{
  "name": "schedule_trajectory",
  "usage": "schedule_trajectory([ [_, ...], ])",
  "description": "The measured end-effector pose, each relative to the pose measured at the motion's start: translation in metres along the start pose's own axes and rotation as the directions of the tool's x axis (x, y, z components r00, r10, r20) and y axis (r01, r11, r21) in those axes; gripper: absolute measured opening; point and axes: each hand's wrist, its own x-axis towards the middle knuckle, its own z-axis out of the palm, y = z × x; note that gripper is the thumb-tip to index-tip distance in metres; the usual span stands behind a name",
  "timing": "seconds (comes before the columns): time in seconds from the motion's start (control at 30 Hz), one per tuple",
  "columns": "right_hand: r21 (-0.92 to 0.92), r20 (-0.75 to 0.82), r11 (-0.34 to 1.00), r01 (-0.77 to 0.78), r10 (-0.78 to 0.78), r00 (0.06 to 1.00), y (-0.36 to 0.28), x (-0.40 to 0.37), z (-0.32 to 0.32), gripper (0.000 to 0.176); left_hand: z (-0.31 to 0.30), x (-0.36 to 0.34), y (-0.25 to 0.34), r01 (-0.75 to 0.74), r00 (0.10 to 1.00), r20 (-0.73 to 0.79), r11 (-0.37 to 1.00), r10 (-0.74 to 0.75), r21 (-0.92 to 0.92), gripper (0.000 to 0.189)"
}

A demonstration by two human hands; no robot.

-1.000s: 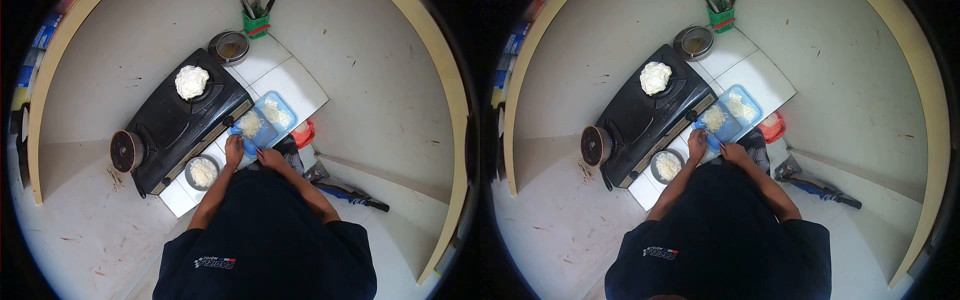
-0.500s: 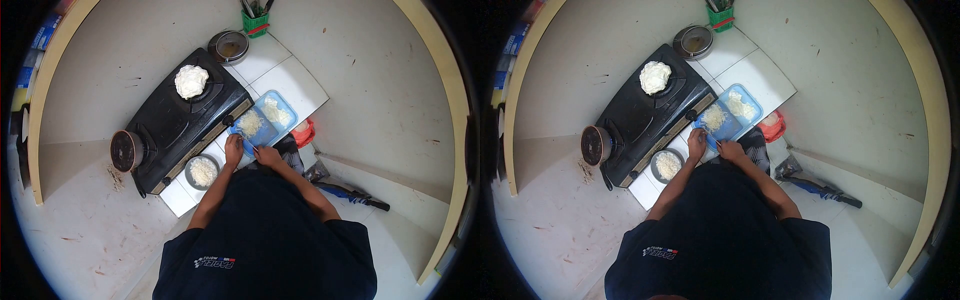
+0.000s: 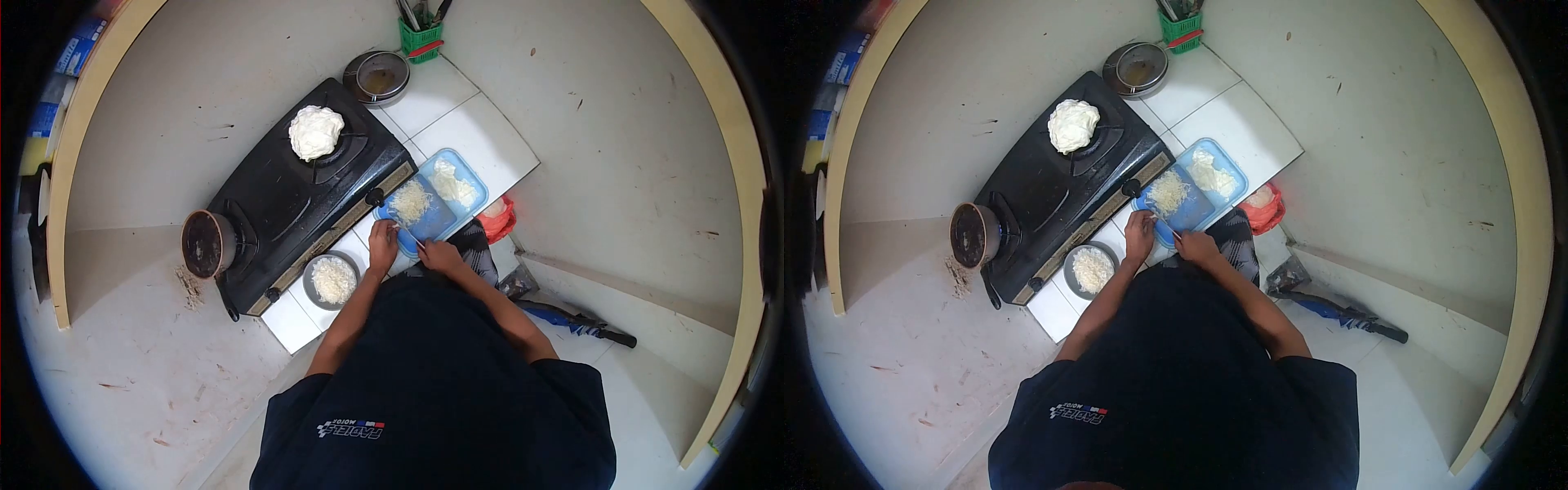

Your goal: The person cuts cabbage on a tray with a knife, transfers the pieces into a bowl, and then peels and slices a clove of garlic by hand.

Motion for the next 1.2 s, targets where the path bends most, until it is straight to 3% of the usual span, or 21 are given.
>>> schedule_trajectory([
  [0.17, 0.009, 0.065, 0.999, -0.032, 0.031, 0.997, -0.002, 0.003, -0.004, 0.047, -0.002, 0.002, 0.005, -0.007, 1.0, -0.001, 1.0, 0.007, 0.028, 0.016],
  [0.5, 0.051, 0.016, 0.996, -0.066, 0.066, 0.998, 0.002, 0.0, -0.009, 0.048, 0.003, 0.002, 0.003, 0.031, 0.999, -0.023, 0.999, -0.031, 0.008, 0.014],
  [1.0, 0.06, 0.049, 0.998, 0.026, -0.029, 0.998, -0.001, 0.012, 0.001, 0.047, 0.003, 0.002, 0.0, -0.024, 0.999, -0.039, 0.999, 0.025, 0.03, 0.013],
  [1.2, 0.01, 0.069, 0.999, -0.046, 0.045, 0.997, -0.003, 0.001, -0.008, 0.046, 0.004, 0.001, 0.005, 0.074, 0.995, -0.066, 0.997, -0.076, -0.034, 0.01],
])
